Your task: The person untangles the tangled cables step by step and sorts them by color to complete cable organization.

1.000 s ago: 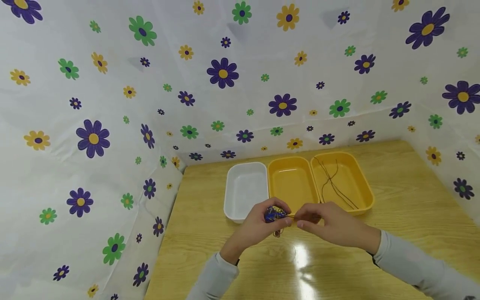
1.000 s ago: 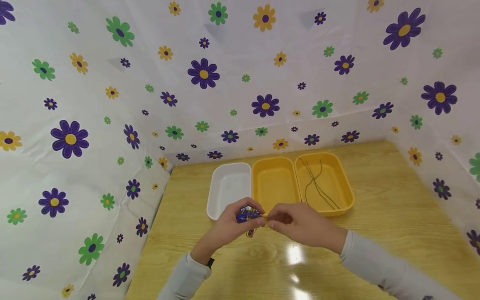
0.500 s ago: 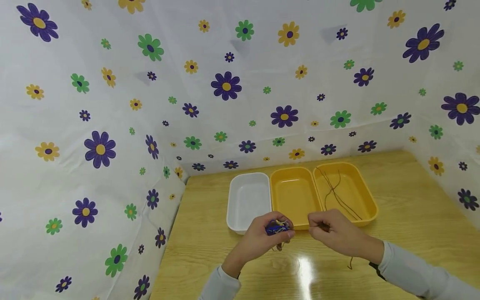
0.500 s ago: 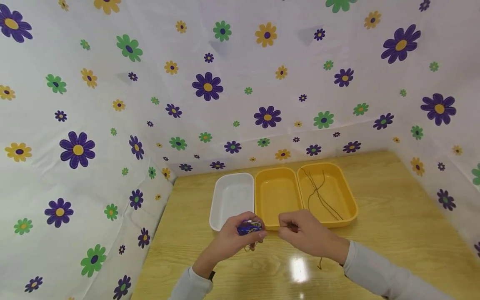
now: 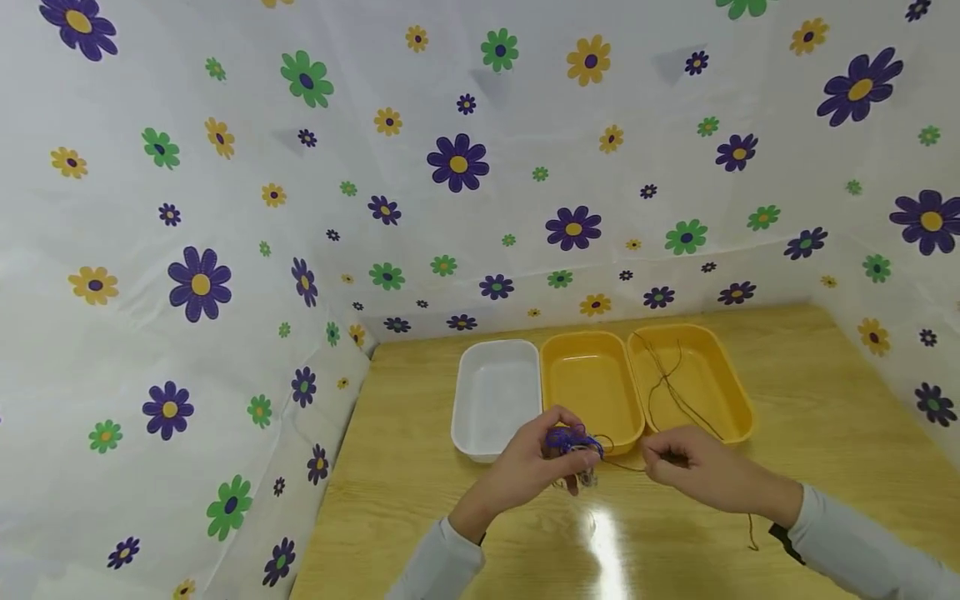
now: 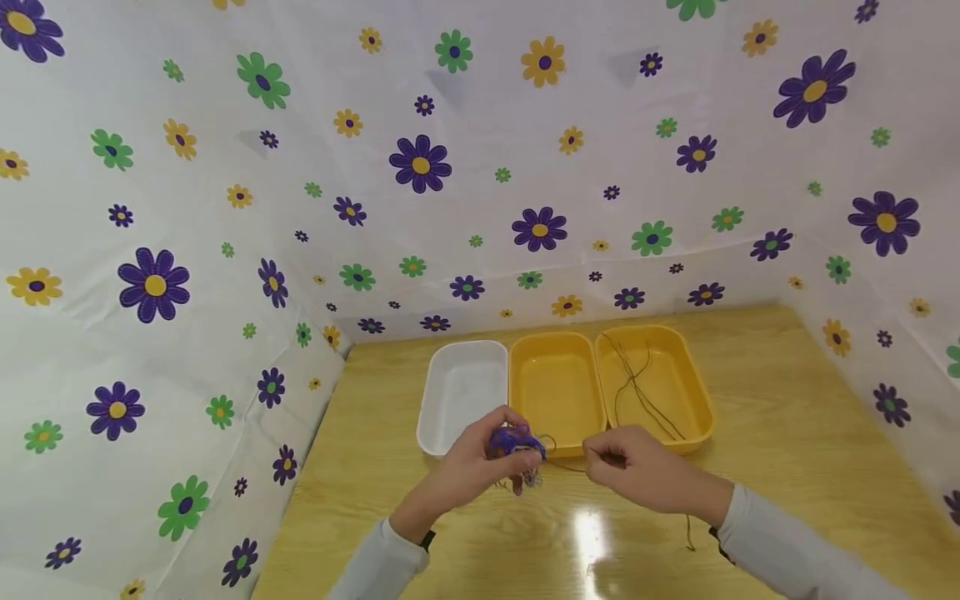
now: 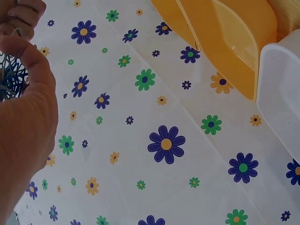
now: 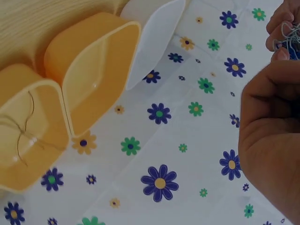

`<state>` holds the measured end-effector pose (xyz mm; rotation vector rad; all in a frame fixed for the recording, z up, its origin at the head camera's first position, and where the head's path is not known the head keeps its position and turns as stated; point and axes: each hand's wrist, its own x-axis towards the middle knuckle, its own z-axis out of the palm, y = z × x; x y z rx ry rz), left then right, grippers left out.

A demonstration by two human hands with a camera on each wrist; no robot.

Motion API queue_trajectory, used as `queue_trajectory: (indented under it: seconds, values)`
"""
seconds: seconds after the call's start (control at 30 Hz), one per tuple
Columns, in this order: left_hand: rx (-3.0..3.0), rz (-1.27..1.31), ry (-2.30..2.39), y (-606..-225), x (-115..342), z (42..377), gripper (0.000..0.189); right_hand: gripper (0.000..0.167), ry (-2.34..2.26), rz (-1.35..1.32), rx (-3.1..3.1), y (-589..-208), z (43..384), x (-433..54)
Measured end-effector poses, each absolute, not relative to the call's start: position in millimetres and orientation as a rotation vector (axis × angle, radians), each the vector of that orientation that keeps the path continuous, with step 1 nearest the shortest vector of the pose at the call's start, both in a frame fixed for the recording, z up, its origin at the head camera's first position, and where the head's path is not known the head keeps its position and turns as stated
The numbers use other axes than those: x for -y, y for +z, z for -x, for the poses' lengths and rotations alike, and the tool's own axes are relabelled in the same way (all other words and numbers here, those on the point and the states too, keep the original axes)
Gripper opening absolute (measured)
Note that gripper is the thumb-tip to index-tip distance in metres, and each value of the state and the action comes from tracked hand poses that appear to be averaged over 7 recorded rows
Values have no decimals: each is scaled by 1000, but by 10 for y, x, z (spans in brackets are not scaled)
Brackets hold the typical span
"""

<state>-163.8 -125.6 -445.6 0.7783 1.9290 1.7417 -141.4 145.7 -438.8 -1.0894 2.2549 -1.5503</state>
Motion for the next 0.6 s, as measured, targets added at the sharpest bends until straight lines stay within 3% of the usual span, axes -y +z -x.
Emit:
queue_trajectory:
  seconds: [0.1, 0.2, 0.3, 0.6]
  values:
    - [-1904, -840, 1706, -4468, 1182, 1659, 22, 10, -1509, 1063, -2411, -4385, 1382, -1467]
    - [-1878, -874, 1663, -4445, 1190, 1652, 25, 20, -1545, 1081, -2472, -4392, 1393, -1395]
    - [-1870, -918, 1613, -4415, 1180, 1646, 26, 21, -1601, 1137, -2478, -4415, 1402, -1369]
    - [-1840, -1024, 1471, -4380, 1198, 1611, 22, 32, -1578, 1502, -2644, -4401, 1526, -1302]
